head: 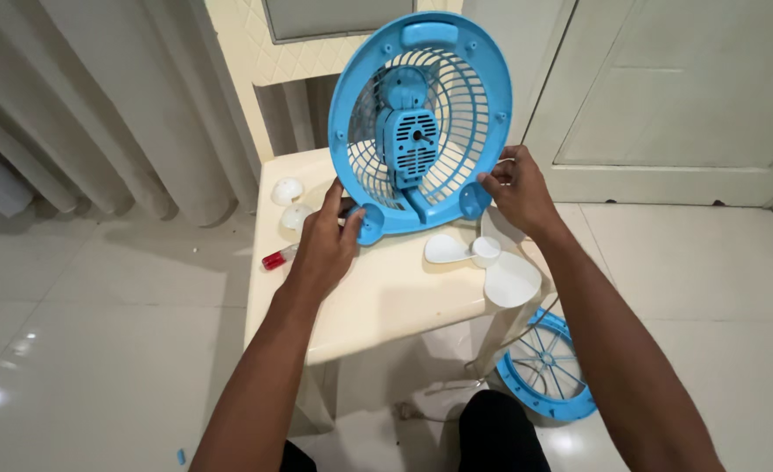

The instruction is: The person assembles a small blue table fan by attaching the fan blades to the motor, placing the front grille, and securing the rear grille with a screwdriver. The fan is placed on a white plastic stool during assembly.

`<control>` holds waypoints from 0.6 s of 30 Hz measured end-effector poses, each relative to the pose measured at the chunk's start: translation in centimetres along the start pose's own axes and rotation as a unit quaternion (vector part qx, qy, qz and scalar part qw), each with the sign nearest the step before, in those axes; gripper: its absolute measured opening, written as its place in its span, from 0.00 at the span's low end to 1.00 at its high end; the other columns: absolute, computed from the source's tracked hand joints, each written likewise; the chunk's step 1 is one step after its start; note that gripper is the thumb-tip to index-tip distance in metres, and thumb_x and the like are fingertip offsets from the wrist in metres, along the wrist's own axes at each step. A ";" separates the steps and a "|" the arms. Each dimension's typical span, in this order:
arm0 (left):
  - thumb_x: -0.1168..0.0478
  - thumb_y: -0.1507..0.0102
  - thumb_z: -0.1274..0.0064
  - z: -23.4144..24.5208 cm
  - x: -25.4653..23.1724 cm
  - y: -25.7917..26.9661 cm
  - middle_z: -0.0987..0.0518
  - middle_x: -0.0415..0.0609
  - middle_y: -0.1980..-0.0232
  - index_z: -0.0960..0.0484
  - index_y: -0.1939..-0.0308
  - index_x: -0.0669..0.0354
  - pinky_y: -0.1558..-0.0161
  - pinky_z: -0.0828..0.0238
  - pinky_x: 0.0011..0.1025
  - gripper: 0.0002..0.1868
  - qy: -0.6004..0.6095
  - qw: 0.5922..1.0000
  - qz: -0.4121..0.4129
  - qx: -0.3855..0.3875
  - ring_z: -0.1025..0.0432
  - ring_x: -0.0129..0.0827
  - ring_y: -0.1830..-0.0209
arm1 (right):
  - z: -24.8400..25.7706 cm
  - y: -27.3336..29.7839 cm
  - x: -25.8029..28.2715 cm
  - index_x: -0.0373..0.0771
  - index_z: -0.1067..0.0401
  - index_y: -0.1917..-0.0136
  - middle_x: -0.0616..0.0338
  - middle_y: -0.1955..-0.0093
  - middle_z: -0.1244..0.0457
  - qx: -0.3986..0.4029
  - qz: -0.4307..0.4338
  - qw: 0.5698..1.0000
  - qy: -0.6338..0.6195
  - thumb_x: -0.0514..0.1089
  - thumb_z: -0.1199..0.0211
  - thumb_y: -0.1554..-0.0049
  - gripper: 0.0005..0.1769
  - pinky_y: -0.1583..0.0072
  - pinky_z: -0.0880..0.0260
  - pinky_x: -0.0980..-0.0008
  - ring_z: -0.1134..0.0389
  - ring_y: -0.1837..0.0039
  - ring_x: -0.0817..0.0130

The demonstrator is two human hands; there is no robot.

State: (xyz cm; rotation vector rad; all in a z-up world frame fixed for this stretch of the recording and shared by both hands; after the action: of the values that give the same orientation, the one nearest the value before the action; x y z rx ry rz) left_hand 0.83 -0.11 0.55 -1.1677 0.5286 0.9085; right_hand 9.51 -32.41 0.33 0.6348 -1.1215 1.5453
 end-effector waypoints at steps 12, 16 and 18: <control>0.67 0.35 0.50 1.3 0.9 -0.9 0.20 0.58 0.52 0.28 0.31 0.61 0.43 0.28 0.38 0.26 -0.094 0.989 -0.015 -0.111 0.25 0.41 0.49 | -1.9 1.9 1.9 0.36 0.53 0.31 0.47 0.32 0.36 0.001 -0.009 0.992 -0.124 0.36 0.54 0.32 0.18 0.38 0.30 0.67 0.32 0.35 0.68; 0.60 0.37 0.45 4.4 3.1 -1.1 0.22 0.58 0.47 0.18 0.50 0.62 0.39 0.43 0.50 0.14 -0.411 0.897 0.025 -0.161 0.32 0.52 0.43 | -2.0 2.3 2.0 0.35 0.54 0.32 0.45 0.32 0.34 0.005 -0.033 0.990 -0.134 0.37 0.54 0.32 0.18 0.40 0.28 0.67 0.30 0.38 0.67; 0.57 0.40 0.44 4.7 2.8 -0.7 0.23 0.60 0.51 0.15 0.58 0.61 0.39 0.46 0.51 0.13 -0.443 0.889 0.035 -0.115 0.33 0.54 0.44 | -2.0 2.1 2.1 0.36 0.53 0.32 0.45 0.33 0.34 -0.005 -0.049 0.987 -0.156 0.36 0.55 0.33 0.18 0.41 0.28 0.68 0.30 0.39 0.66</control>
State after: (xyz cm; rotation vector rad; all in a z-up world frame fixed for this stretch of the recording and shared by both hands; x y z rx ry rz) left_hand 2.54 5.10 0.40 -0.8132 -0.2947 1.4678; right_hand 7.29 -29.65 0.57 0.9351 -1.3076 1.3854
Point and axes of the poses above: each hand's wrist, its own y-axis away from the middle knuckle, its own z-axis out of the back of the hand, x = y × z, the point moved 1 cm from there along -y, towards the middle knuckle
